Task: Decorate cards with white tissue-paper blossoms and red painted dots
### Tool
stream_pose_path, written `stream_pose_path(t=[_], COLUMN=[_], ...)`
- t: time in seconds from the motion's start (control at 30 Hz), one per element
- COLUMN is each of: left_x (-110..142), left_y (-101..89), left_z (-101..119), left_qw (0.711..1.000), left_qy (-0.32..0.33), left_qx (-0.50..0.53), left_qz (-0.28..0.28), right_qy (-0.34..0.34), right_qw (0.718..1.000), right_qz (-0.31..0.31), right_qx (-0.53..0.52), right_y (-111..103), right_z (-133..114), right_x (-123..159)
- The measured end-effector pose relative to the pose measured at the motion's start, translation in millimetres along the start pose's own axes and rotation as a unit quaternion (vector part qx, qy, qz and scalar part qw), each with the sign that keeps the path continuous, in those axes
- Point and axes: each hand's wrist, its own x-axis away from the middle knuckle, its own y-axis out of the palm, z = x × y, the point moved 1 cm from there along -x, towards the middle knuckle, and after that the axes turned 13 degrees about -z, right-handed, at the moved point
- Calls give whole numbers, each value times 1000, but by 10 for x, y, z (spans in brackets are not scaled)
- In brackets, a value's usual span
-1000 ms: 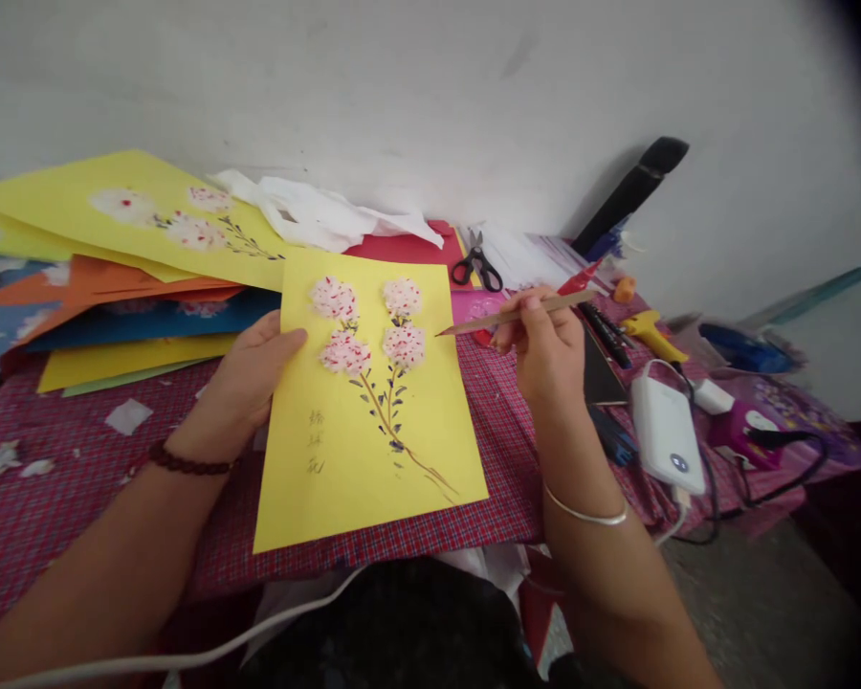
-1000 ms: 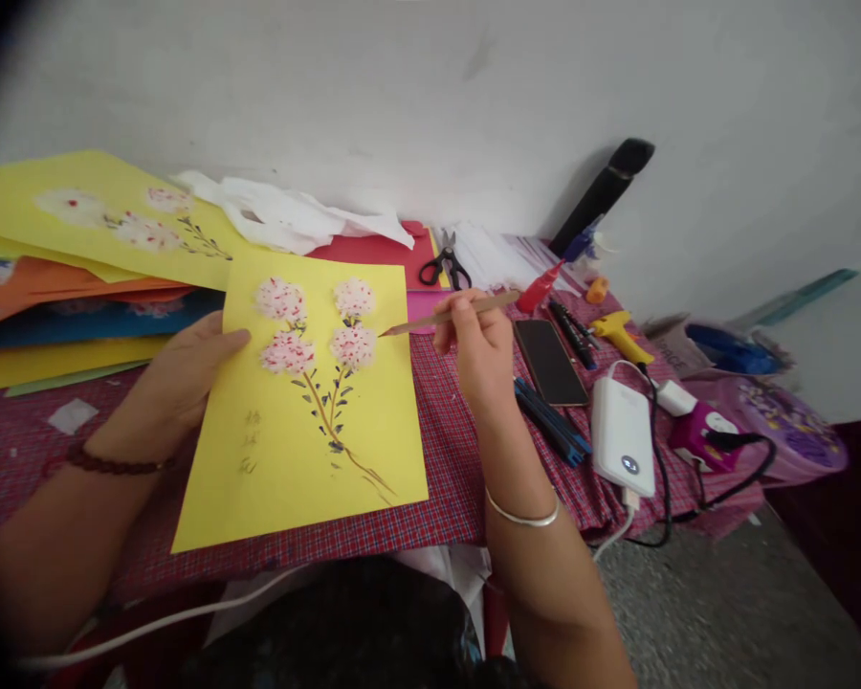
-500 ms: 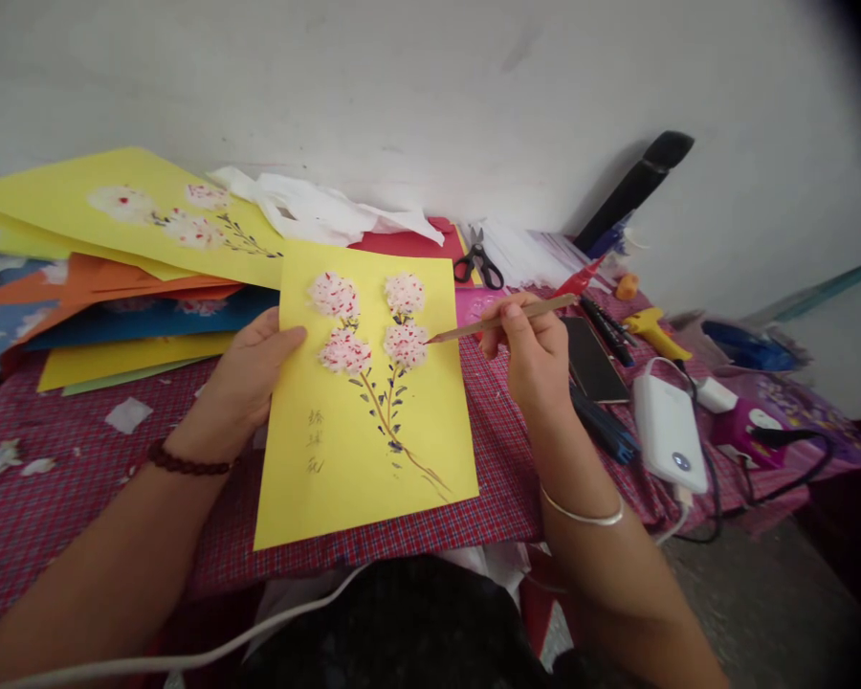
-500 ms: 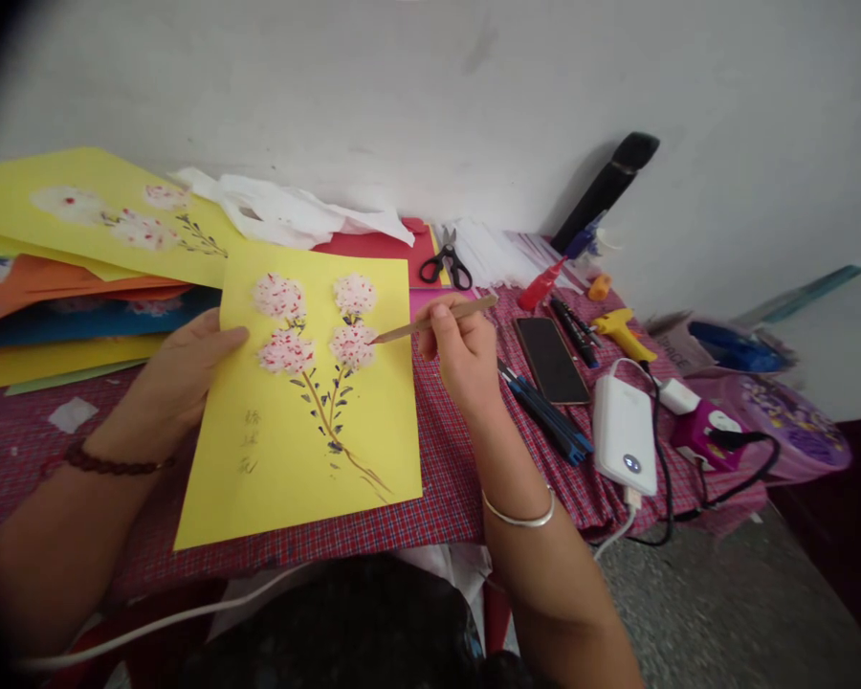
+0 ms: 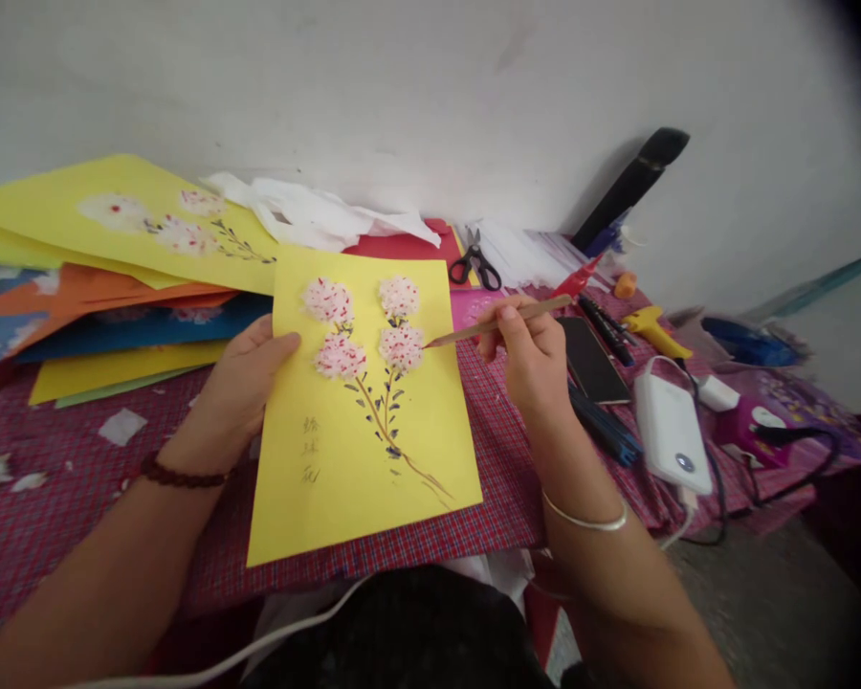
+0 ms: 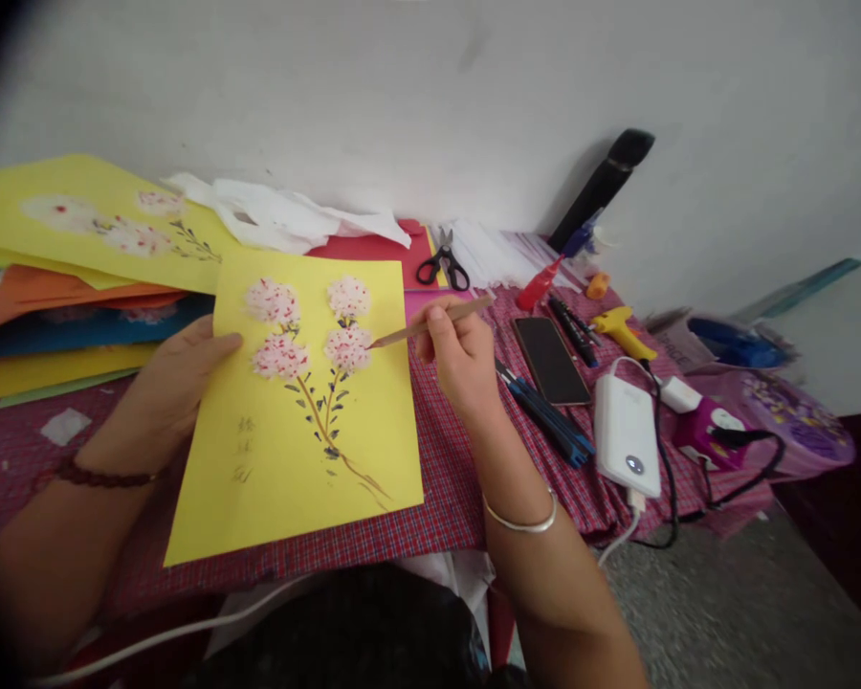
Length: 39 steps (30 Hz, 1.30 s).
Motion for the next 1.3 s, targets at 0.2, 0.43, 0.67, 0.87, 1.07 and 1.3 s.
stream_pose_path(t=[0.2,0.43,0.67,0.87,1.07,1.3], left_x=[-3,10,-2,-11,-19,-15], left_y=[-20,11,-20,-42,-20,-23], left_z=[-5,11,-13,-34,-26,-12], left_qw=[1000,1000,1000,1000,1000,1000], left_qy=[5,8,17,27,26,22], left_qx=[7,-2,0,3,-6,4], left_qz=[6,2,-4,-5,12,8], right_qy=[-18,-6,-12,-30,-18,-36], right_qw=[999,1000,999,999,999,997], right_qz=[10,11,37,36,37,60], right_qx=[-35,-22,-25,-22,7,-15], right_y=[-17,17,25,27,30,19], right_z=[0,-9,-15,-47,-35,-29], right_x=[13,13,-6,-1,-4,0])
